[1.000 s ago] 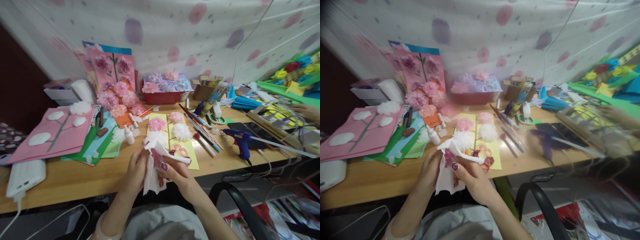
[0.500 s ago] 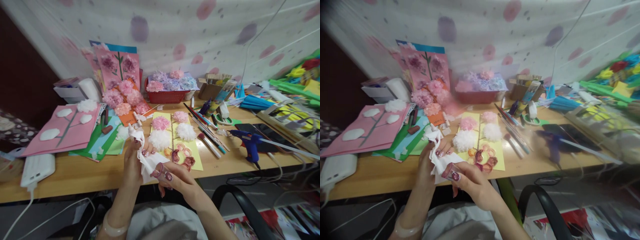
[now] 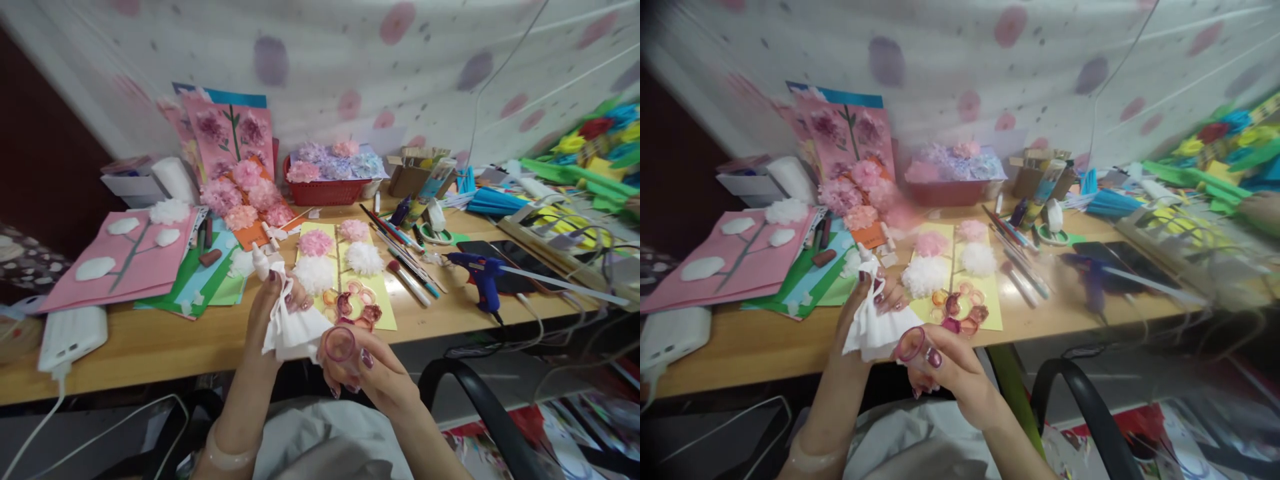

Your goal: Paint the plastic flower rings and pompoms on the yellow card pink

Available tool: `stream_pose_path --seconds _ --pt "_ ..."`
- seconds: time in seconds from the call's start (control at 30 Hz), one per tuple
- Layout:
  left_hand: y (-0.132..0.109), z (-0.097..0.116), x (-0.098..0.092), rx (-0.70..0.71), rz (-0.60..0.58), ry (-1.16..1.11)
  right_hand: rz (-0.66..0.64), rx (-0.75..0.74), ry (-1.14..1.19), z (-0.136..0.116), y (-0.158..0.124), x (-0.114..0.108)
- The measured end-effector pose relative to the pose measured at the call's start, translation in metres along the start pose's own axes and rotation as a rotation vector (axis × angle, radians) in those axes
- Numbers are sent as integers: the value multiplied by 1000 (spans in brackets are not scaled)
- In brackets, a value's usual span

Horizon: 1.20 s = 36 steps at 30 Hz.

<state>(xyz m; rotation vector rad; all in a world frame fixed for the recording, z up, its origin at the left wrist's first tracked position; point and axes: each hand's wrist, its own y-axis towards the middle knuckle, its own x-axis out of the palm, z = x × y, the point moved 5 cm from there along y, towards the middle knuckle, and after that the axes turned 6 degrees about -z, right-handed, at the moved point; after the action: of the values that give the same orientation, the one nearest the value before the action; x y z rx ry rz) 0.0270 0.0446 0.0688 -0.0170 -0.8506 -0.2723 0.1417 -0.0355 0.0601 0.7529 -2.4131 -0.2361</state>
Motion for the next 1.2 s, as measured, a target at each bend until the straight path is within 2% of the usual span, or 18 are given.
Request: stream_pose_path --seconds 0.13,0.5,0.73,1.1,1.2 --pt "-8 5 3 -1 3 -70 41 -17 -8 -1 1 3" --pt "-14 0 -17 -92 -113 -82 15 -23 25 1 -4 12" --pt "-15 3 -15 -54 -4 -111 227 -149 -142 -10 -8 12" --pt "-13 -5 -31 7 115 -55 214 -118 -272 -6 -1 13" --pt "-13 -6 -29 17 51 -105 176 -78 -298 -4 0 17"
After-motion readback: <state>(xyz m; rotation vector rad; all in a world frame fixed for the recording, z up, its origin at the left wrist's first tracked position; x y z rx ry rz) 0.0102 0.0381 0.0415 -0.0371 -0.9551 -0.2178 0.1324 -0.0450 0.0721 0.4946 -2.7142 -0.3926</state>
